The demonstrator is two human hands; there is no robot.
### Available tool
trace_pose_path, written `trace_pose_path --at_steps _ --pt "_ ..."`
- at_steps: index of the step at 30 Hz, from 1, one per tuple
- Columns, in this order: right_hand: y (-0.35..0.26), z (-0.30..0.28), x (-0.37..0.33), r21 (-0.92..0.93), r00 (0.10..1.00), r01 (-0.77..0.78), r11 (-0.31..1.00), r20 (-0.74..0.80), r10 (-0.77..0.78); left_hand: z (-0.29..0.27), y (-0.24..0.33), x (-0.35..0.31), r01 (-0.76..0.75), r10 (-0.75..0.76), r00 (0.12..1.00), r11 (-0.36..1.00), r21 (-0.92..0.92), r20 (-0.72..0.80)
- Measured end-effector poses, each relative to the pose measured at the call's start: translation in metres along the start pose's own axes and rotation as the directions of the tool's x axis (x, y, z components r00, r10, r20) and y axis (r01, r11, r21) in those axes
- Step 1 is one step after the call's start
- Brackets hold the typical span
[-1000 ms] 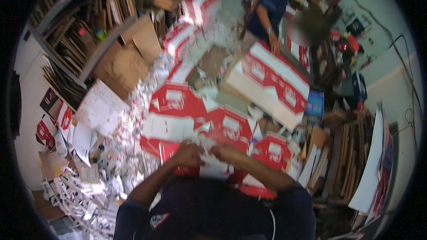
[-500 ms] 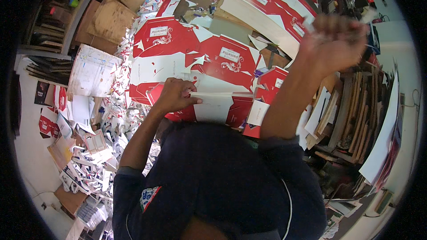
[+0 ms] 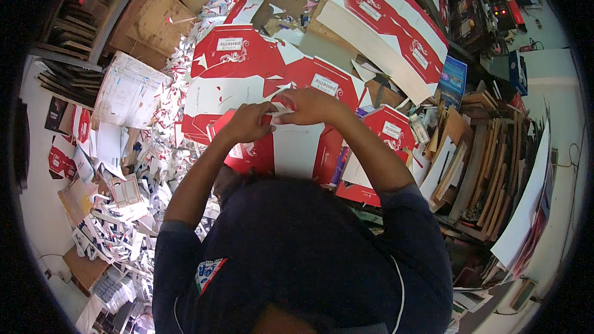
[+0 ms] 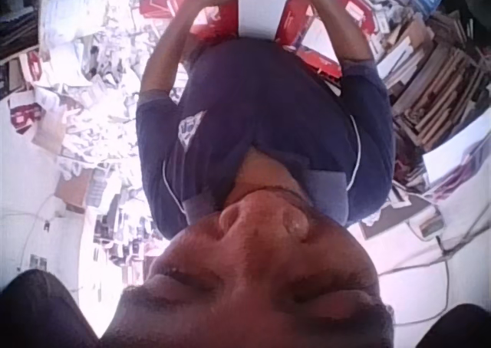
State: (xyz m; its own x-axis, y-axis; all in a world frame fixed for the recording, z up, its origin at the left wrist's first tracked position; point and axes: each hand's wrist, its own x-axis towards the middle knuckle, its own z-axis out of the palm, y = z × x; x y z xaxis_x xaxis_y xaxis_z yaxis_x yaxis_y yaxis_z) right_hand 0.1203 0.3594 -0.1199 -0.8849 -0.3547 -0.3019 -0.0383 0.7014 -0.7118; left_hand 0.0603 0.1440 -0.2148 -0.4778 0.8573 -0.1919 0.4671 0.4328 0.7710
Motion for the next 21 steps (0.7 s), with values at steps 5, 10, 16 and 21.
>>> trace_pose_path --at_steps 5,10,16,21 --pt "0.033 0.042 -0.018 -0.003 0.973 -0.228 0.974 -0.025 0.228 -0.01 0.004 0.003 0.041 -0.037 0.998 0.996 -0.083 0.041" --pt "0.036 0.055 -0.027 -0.092 0.965 -0.182 0.979 -0.209 0.16 -0.028 0.002 0.01 0.057 -0.044 0.985 0.996 -0.075 0.166" --pt "0.038 0.066 -0.029 -0.189 0.946 -0.154 0.97 -0.312 0.089 -0.009 0.001 0.01 0.088 -0.089 0.996 0.996 -0.02 -0.03" --pt "0.029 0.069 -0.031 -0.233 0.937 -0.154 0.96 -0.342 0.067 -0.003 0.011 0.004 0.102 -0.096 0.991 0.993 0.061 -0.098"
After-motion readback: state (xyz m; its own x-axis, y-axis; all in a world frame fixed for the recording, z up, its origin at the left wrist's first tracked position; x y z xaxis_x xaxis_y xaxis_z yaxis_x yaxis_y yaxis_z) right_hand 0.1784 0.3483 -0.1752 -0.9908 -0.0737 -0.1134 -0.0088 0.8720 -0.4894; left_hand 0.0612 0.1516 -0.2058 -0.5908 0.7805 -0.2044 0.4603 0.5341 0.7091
